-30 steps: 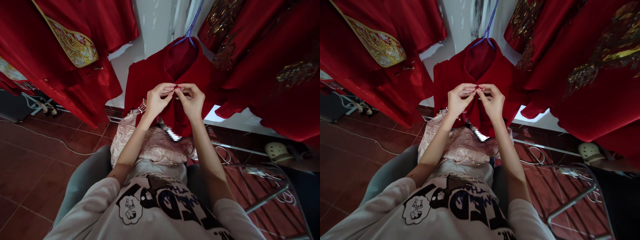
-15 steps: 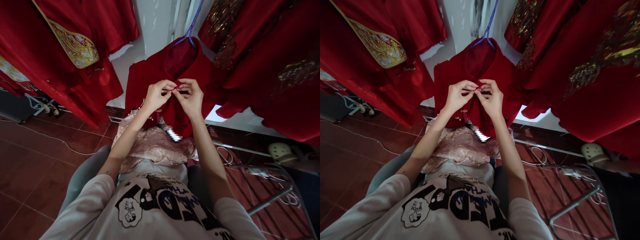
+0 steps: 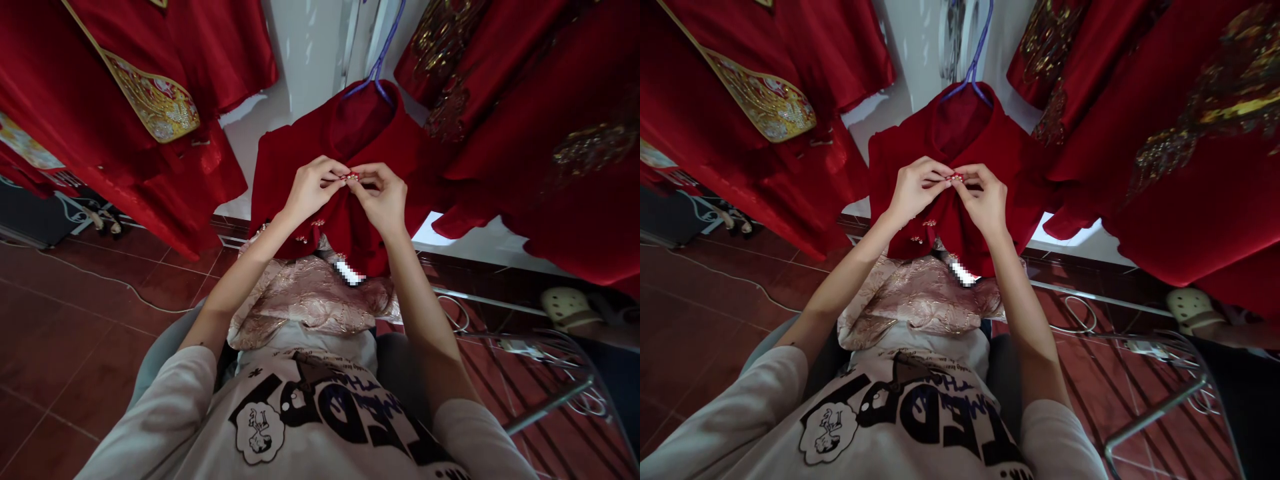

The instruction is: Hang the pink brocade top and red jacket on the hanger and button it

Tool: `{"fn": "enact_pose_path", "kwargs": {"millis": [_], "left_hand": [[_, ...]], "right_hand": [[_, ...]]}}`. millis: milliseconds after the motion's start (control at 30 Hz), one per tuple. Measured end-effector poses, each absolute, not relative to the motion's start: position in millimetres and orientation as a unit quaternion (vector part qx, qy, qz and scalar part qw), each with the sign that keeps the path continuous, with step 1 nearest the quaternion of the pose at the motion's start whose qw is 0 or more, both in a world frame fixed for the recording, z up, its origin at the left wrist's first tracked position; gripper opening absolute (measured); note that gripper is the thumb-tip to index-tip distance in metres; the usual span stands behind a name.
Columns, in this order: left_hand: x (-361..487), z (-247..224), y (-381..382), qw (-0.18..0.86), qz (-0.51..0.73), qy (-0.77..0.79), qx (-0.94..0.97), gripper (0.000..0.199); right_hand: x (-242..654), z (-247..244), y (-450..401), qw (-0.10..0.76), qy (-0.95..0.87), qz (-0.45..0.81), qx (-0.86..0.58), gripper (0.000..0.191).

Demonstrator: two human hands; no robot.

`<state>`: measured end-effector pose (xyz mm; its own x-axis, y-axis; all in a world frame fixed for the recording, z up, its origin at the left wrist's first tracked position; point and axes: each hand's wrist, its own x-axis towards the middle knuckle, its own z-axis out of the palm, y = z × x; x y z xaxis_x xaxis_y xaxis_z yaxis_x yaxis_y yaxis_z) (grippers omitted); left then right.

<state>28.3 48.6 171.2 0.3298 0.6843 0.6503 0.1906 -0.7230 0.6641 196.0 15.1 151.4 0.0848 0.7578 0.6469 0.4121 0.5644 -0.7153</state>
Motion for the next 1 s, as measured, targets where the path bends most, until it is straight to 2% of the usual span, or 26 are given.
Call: {"fn": "enact_pose_path", "kwargs": {"millis": [167,300,600,1000], "left_hand": [[30.6,157.5,61.0,0.342,0.512,0.315,0.722,0.017],[30.8,147.6,70.5,0.41,0.501,0.332,0.687,0.015],[32.1,157.6,55.3,0.292,0.498,0.32,0.751,0.008],[28.0,156.0,60.6,0.251,0.48,0.29,0.789,0.01]], "right_hand": [[193.7,146.4,19.0,0.587,-0.662,0.14,-0.445,0.029],[193.9,141.3,21.1,0.59,-0.661,0.139,-0.442,0.028],[196.0,143.2,19.4,0.606,-0.646,0.164,-0.434,0.032],[200.3,143.2,29.0,0.601,-0.651,0.178,-0.428,0.046]]}}
